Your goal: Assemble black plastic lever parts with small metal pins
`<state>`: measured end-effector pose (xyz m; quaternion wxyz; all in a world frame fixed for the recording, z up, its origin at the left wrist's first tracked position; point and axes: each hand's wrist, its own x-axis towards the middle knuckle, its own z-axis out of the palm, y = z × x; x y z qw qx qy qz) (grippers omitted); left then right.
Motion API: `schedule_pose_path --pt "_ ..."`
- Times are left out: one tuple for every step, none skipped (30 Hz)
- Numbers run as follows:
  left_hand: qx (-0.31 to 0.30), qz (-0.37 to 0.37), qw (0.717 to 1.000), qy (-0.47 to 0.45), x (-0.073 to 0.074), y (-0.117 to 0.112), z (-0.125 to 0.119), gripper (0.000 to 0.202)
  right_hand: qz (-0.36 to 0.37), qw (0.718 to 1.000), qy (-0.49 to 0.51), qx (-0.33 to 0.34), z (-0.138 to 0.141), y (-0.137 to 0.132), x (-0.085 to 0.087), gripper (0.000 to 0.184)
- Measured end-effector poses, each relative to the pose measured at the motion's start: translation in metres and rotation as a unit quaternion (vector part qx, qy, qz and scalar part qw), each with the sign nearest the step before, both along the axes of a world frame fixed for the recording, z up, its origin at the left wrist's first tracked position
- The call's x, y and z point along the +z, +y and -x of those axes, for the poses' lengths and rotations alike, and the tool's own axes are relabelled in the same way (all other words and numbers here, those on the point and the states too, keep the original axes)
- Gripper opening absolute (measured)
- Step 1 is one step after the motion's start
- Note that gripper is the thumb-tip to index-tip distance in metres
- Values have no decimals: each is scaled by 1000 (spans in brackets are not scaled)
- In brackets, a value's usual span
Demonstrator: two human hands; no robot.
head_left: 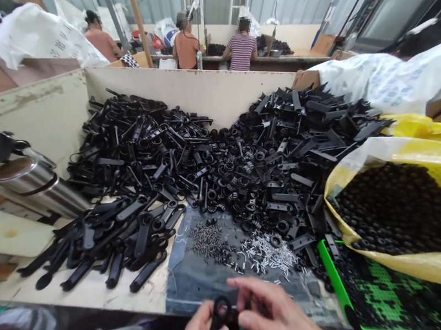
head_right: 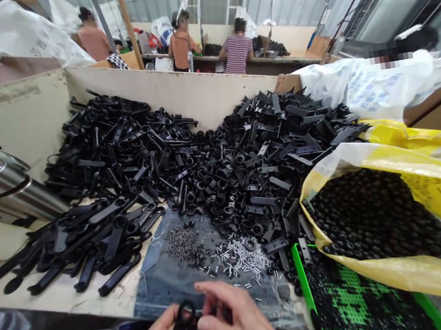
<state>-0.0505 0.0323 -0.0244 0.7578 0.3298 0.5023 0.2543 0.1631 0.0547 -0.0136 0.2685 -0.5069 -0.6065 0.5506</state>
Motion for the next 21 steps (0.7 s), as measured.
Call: schedule_pose_path --pt "28 -13 999 41 1 3 -1 64 -11 1000 -10 -22 -6 7 3 37" --pt "62 -33 993 90 2 8 -3 61 -28 998 -28 -45 -12 14 7 28" --pt "90 -65 984 140 4 13 -4 55 -49 995 -52 -65 -17 23 11 23" --pt "106 -104 971 185 7 19 -6 47 -72 992 -79 -74 -20 31 14 21" --pt "109 -143 958 223 9 26 -8 39 -95 987 -105 -71 -21 38 16 19" --pt "98 -174 946 256 12 32 -10 31 -115 984 -127 -56 -21 44 17 18" --pt "79 -197 934 286 14 37 -11 26 -133 979 -148 -35 -20 48 17 16" --pt "60 -210 924 313 17 41 -12 24 -149 975 -167 -17 -17 50 16 16" --pt "43 -217 915 338 18 43 -13 23 -161 970 -185 -2 -14 52 14 17" --pt "31 -222 906 360 19 44 -13 22 -169 964 -203 7 -11 53 12 18" --pt "19 -229 896 379 20 44 -14 22 -174 960 -221 12 -9 54 10 19" --pt "5 -238 887 395 20 43 -15 22 -177 955 -236 15 -6 54 8 19" --pt "-8 -247 879 408 19 41 -16 22 -179 952 -249 20 -5 54 6 19" --pt "-20 -256 871 419 19 40 -17 23 -180 948 -260 25 -4 55 4 20" --pt "-32 -261 864 430 18 38 -19 23 -182 944 -273 32 -3 55 3 20" --pt "-42 -264 858 438 18 37 -21 24 -186 939 -288 39 -3 55 3 21" --pt "-52 -264 854 445 17 37 -22 24 -191 932 -305 47 -3 55 2 21" --pt "-58 -262 850 454 17 37 -22 25 -198 923 -324 55 -3 54 2 21" --pt "-62 -262 845 463 17 38 -22 25 -207 914 -344 61 -2 53 1 21" --pt "-62 -262 839 473 17 39 -20 24 -217 905 -360 66 -2 51 0 21" --pt "-58 -263 833 483 17 40 -18 24 -229 896 -374 68 -1 49 -2 22"
